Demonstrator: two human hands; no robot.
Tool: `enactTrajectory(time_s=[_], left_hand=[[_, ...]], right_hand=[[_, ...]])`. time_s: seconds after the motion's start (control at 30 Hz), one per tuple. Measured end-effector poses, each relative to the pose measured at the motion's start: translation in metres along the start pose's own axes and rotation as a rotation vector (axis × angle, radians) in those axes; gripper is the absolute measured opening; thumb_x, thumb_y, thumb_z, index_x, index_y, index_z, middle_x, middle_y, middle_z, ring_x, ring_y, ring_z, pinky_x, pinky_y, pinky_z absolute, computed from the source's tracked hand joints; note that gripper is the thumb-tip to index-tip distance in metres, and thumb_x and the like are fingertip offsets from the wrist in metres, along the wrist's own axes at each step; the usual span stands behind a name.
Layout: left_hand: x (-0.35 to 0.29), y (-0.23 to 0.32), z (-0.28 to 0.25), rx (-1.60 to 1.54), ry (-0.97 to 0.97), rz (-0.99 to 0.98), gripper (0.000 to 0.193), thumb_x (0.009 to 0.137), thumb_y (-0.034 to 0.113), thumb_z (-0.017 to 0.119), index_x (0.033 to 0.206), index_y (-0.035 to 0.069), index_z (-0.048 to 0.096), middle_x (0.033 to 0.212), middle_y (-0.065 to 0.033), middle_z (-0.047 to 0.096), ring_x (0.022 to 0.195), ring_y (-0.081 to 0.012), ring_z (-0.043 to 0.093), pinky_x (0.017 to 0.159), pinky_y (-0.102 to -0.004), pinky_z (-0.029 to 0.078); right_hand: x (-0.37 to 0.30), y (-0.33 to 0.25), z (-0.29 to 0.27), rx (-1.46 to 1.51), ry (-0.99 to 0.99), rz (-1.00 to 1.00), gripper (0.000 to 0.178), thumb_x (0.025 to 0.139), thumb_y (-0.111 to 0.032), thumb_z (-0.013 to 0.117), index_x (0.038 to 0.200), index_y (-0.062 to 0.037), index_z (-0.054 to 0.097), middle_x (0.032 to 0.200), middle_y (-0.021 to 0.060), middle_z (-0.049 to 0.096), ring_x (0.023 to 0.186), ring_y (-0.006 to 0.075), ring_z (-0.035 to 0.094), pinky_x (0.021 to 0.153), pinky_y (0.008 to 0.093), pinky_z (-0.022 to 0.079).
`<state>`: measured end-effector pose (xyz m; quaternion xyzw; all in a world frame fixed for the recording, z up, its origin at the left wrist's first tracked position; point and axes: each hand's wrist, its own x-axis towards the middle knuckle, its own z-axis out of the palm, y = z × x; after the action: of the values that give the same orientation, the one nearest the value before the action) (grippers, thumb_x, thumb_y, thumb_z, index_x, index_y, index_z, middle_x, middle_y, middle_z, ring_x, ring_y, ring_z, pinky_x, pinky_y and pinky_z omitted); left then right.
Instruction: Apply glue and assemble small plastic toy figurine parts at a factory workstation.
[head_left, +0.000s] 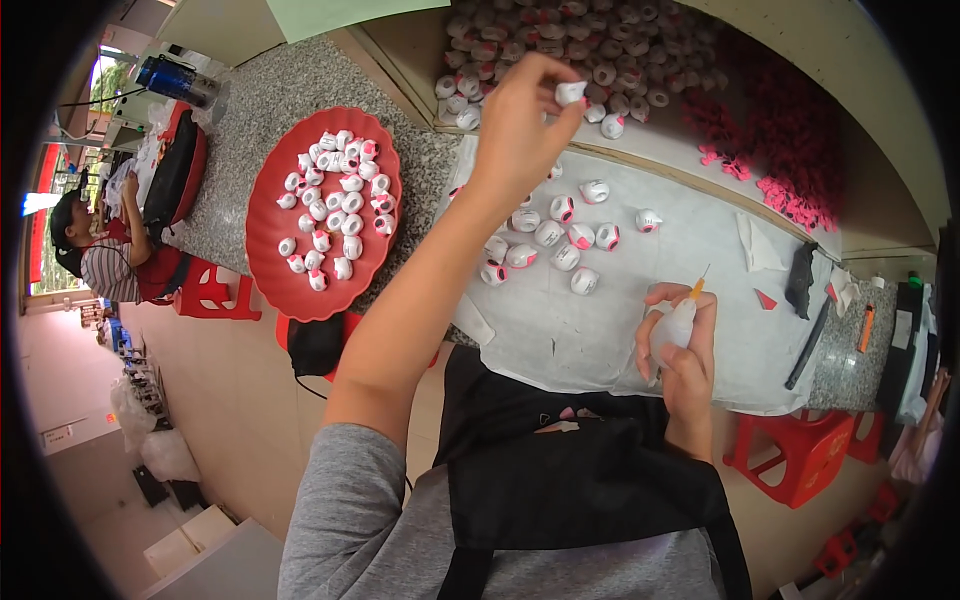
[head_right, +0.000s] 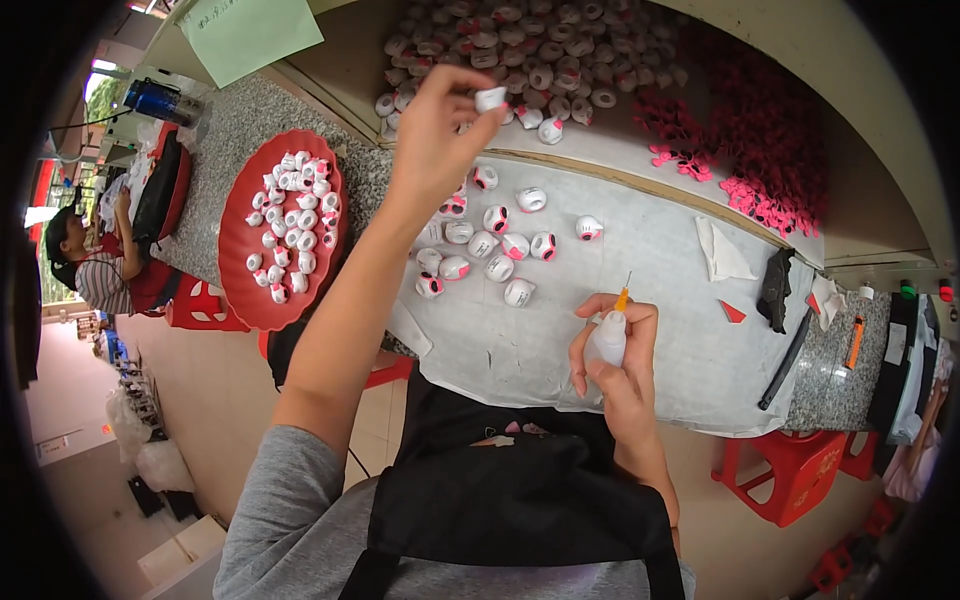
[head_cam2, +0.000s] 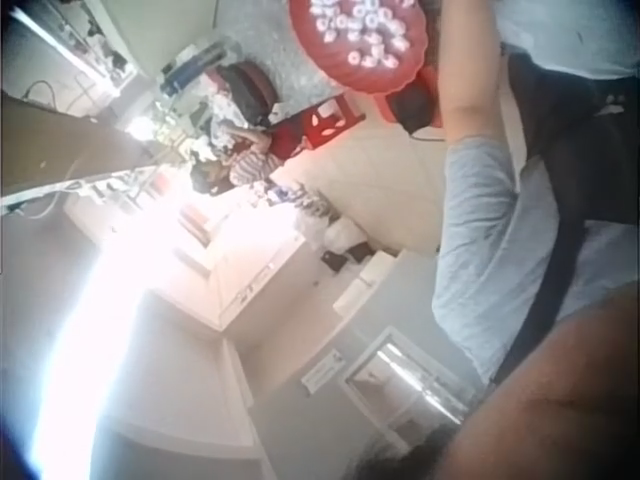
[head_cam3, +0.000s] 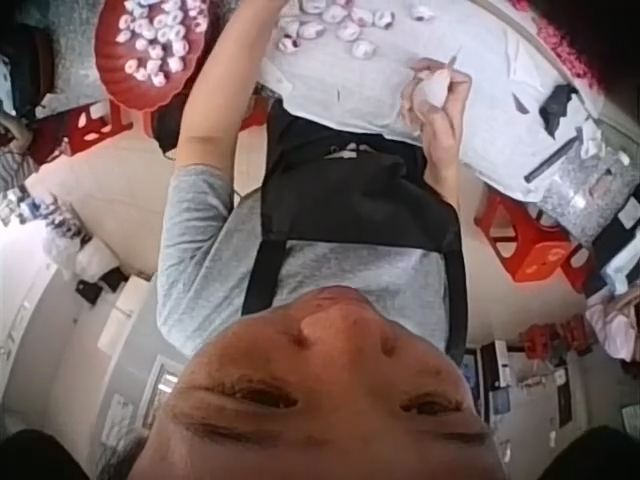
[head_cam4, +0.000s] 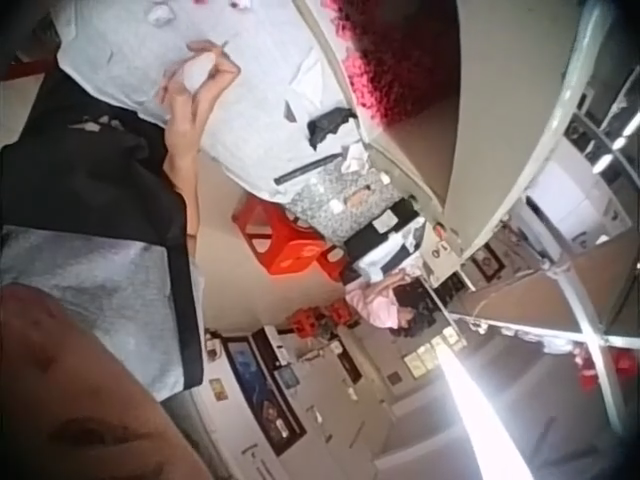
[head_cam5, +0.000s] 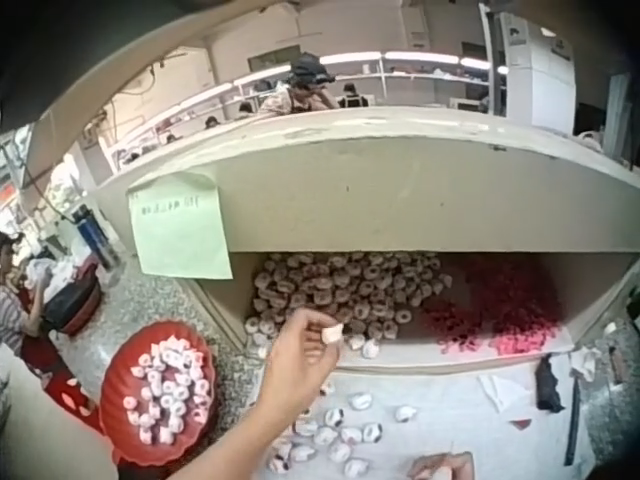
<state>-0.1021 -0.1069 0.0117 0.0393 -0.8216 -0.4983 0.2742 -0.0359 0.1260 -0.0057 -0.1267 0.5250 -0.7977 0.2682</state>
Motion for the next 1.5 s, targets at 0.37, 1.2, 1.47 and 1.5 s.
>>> enactTrajectory(time_s=[0.37,1.2,1.47,1.5], left_hand=[[-0.123,0.024,-0.027,-0.931,-0.010,-0.478,0.026,0.075,0.006,0.052,0.100,0.000,0.048,0.102,-0.0145,0.049,0.089,-0.0170,0.050,0.075,-0.0321,0.044],[-0.113,0.003,-0.076,-0.310,0.249,-0.199,0.028,0.070,0.008,0.058,0.096,0.002,0.052,0.097,-0.0063,0.052,0.091,-0.0137,0.047,0.084,-0.0266,0.031],[-0.096,-0.005,-0.052,-0.618,0.222,-0.411,0.032,0.071,0.006,0.057,0.101,0.001,0.049,0.097,-0.0040,0.051,0.090,-0.0111,0.045,0.080,-0.0230,0.034],[-0.098,-0.004,-0.047,-0.600,0.198,-0.454,0.031,0.071,0.006,0.057,0.101,0.001,0.049,0.097,-0.0040,0.051,0.090,-0.0114,0.045,0.081,-0.0235,0.034]], right_hand=[[0.016,-0.021,0.026,-0.256,0.059,-0.144,0.035,0.072,-0.010,0.052,0.102,0.0026,0.041,0.090,0.0115,0.041,0.073,0.0163,0.048,0.051,0.0240,0.043],[0.028,0.001,0.000,0.531,-0.004,-0.298,0.034,0.081,-0.010,0.043,0.111,-0.0014,0.031,0.104,0.0131,0.040,0.066,0.0121,0.039,0.058,0.0232,0.032],[0.032,-0.010,-0.006,0.765,0.195,-0.242,0.026,0.081,-0.013,0.044,0.103,-0.0012,0.036,0.099,0.0133,0.041,0.067,0.0144,0.039,0.058,0.0232,0.032],[0.030,-0.008,-0.005,0.768,0.192,-0.231,0.025,0.081,-0.012,0.044,0.102,-0.0012,0.037,0.098,0.0133,0.041,0.066,0.0145,0.038,0.058,0.0232,0.032]])
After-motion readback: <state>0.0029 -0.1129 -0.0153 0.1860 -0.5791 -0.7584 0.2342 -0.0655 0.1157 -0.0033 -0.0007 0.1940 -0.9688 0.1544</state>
